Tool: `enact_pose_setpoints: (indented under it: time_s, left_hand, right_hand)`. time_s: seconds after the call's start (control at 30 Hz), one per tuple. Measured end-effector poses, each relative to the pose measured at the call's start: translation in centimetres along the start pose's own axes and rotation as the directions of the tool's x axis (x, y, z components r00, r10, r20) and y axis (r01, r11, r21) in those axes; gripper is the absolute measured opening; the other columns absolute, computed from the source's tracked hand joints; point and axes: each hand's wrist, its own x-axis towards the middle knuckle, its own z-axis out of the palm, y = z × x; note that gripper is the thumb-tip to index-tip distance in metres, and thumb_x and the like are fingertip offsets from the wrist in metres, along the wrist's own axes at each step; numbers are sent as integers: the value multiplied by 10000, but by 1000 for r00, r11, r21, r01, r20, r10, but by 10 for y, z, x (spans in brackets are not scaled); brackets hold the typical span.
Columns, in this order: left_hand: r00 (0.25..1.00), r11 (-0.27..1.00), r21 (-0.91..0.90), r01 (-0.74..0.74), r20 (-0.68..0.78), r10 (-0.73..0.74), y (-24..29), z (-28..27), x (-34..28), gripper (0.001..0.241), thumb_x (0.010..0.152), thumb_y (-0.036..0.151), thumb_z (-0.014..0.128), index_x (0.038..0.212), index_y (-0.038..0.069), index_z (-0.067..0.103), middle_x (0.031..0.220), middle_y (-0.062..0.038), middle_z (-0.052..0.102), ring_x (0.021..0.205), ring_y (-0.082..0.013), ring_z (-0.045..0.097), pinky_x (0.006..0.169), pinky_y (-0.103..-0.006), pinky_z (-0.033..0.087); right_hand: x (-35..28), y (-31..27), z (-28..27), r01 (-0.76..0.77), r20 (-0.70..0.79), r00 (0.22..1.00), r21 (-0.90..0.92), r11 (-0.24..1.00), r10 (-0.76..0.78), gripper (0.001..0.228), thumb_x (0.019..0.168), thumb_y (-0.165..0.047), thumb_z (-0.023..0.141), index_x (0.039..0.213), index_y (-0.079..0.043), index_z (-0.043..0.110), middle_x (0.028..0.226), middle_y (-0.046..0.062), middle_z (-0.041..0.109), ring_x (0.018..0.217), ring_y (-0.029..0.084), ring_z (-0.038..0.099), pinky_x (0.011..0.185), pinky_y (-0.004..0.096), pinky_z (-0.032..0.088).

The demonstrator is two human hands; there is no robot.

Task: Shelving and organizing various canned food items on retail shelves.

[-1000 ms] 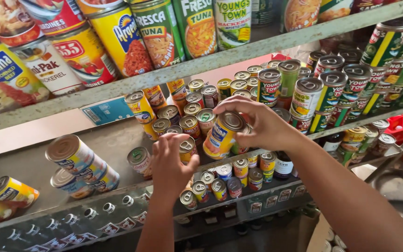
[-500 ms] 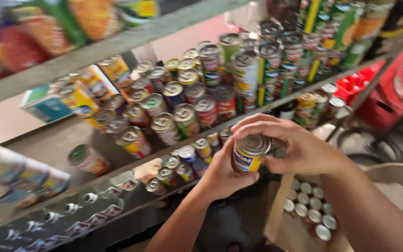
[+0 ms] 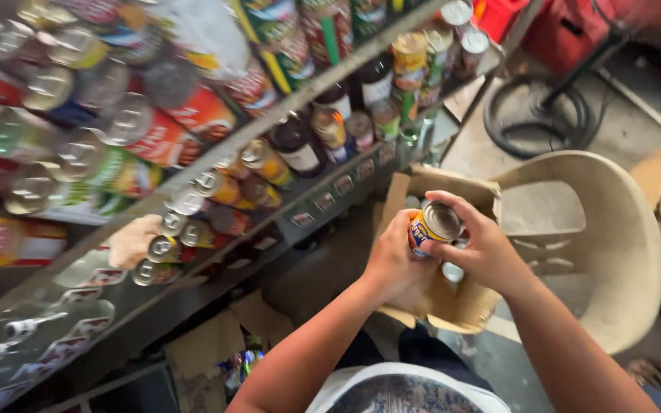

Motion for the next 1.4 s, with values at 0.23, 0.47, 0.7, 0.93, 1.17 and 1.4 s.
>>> enact_pose_setpoints:
  time_s: [0.23,0.47,0.7,0.93,1.17,1.4]
  left_hand:
    - [948,955,94,282,124,-292,-113,85,-24,588,816,222,806,1318,93,528,1202,-176,661,1138,-365,668,939,-431,540]
    - [883,901,174,397,195,-426,-226,131,-49,643,685,152,819,1271,104,559,1231,-175,629,1161,-384,609,950,-452,512]
    - [719,726,218,652,126,-684,-325,145,-51,685,782,192,798,1406,149,518,1358,-124,613,1233,-300,605,998,-408,487]
    - [498,447,-298,843,118,-859,-382,172,-54,834,749,81,723,1517,138,403,1359,-130,651,1215,-247,634,975,-348,513]
    - [367,335,-314,889,48,-929,-343,160,-31,858,857,159,558,1634,211,197,1563,-142,429,1368,-310,482,1076,-387,430]
    - [422,395,-287,873,34,-906,-361,170,-37,811,932,260,575,1634,193,175,1671,-100,310,1498,-279,351,1191,-371,306]
  right_hand:
    - [-21,152,4,-151,38,988,164,975,147,690,730,-77,815,1369,-75,555,1224,24,660,1141,115,625,979,291,512]
    - [-19,239,48,-435,-28,900,-18,900,434,624,680,-137,832,1266,-124,618,1084,69,726,1040,152,693,924,313,551]
    - [20,310,85,-240,-169,966,-300,923,196,590,645,-105,813,1214,-104,655,1168,113,697,1081,350,611,957,424,494]
    - [53,339,106,-133,-58,991,-475,870,120,769,533,-36,835,1266,-106,614,1262,92,651,1100,386,550,963,443,479]
    - [63,394,137,-38,0,999,-603,797,48,731,639,57,675,1349,-94,585,1363,140,550,1219,424,503,1004,456,482]
    - [70,420,149,-70,-21,997,-551,832,70,548,783,-72,630,1328,-119,605,1336,152,543,1221,411,508,991,470,483]
